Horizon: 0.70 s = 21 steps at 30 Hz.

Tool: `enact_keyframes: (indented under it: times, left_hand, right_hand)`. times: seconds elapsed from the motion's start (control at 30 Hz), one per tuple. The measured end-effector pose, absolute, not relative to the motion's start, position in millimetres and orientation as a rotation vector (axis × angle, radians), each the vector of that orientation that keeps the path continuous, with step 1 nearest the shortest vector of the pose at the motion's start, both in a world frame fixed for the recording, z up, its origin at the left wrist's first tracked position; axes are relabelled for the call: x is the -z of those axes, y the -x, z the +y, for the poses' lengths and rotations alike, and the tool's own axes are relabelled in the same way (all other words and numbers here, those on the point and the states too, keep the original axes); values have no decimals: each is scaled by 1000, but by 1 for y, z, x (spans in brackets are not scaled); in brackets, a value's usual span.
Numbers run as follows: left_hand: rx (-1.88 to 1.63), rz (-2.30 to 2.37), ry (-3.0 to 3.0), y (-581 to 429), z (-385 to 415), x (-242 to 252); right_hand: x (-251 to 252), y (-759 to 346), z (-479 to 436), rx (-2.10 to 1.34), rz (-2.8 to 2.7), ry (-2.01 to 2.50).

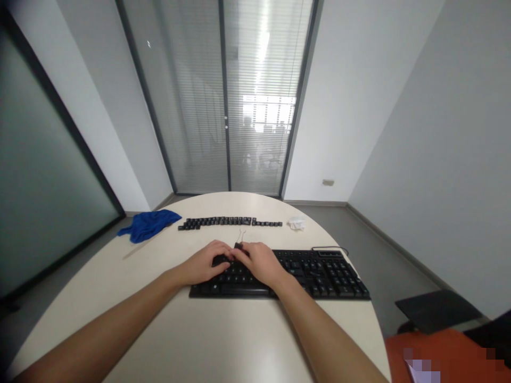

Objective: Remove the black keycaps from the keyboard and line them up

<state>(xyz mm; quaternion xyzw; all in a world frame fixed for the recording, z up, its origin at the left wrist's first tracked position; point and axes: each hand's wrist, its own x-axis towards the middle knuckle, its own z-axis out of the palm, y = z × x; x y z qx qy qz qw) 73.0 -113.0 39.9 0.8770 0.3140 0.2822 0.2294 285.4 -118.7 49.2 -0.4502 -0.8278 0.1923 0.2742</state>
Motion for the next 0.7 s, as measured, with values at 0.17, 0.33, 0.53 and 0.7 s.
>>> enact_keyframes:
  times: [0.17, 0.33, 0.53, 0.7]
  left_hand:
    - [-793, 919, -2427, -72, -114, -37]
    - [-808, 920, -2451, -73, -115, -36]
    - [-824, 895, -2446, -75, -117, -38]
    - [-816, 899, -2434, -74, -117, -39]
  right_hand:
    - [-51, -285, -121, -464, -2285, 1163]
    - [-52, -284, -124, -324, -2363, 1127]
    - [-49, -283, -122, -454, -2234, 1248]
    - [-45, -284, -116, -643, -2125, 1183]
